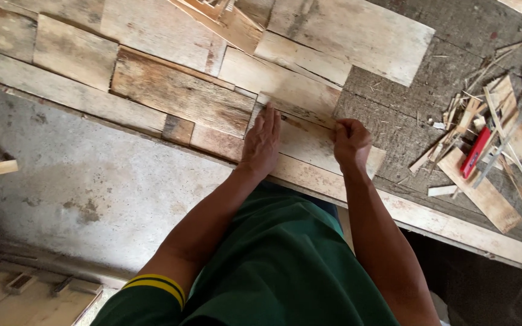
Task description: Fitting, aligning, and trimming thin wooden slats onto a larger wooden panel using a utility knife.
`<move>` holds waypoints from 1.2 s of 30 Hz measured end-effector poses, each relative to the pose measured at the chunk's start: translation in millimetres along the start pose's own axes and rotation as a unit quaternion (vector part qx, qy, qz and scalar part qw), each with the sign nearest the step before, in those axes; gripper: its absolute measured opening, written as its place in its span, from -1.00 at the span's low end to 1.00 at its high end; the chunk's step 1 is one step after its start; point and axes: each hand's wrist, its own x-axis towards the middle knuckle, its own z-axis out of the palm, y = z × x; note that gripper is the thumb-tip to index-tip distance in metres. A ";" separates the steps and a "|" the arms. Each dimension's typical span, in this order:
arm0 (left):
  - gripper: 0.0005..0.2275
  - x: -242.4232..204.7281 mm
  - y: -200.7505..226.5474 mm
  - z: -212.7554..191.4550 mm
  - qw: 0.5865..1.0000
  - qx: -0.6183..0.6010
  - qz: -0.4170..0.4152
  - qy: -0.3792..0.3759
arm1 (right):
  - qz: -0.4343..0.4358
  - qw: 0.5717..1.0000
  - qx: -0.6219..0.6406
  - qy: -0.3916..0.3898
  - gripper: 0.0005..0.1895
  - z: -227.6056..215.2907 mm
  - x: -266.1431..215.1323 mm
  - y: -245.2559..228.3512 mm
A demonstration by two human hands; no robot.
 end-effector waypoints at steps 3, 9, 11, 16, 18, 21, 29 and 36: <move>-0.26 -0.5 -0.3 -0.2 0.999 -0.017 -0.007 -0.032 | -0.011 1.000 -0.006 -0.001 -0.87 -3.3 1.0 1.9; -0.29 0.9 0.4 -1.6 1.000 -0.014 -0.005 -0.008 | -0.032 0.999 -0.031 -0.009 -0.83 -6.6 4.1 5.0; -0.30 0.3 0.2 -1.7 1.000 -0.005 0.000 0.017 | -0.029 0.998 -0.062 -0.008 -0.84 -6.3 5.4 5.2; -0.31 2.2 0.8 1.9 1.000 -0.021 -0.002 0.018 | -0.028 0.993 -0.115 -0.005 -0.84 -8.3 5.6 0.3; -0.32 4.1 0.4 2.7 0.998 -0.023 0.001 0.053 | -0.029 0.991 -0.134 -0.005 -0.84 -8.5 6.3 -3.2; -0.24 6.4 1.8 -7.8 0.999 -0.045 -0.001 0.001 | 0.001 0.988 -0.155 -0.010 -0.83 -8.2 7.0 -7.9; -0.19 8.6 4.4 -23.6 0.999 -0.007 0.002 -0.044 | 0.032 0.990 -0.134 -0.002 -0.83 -5.8 10.4 -0.2; -0.15 13.2 5.6 -29.2 0.996 -0.007 -0.008 -0.085 | -0.031 0.990 -0.139 0.016 -0.84 -7.2 10.6 3.3</move>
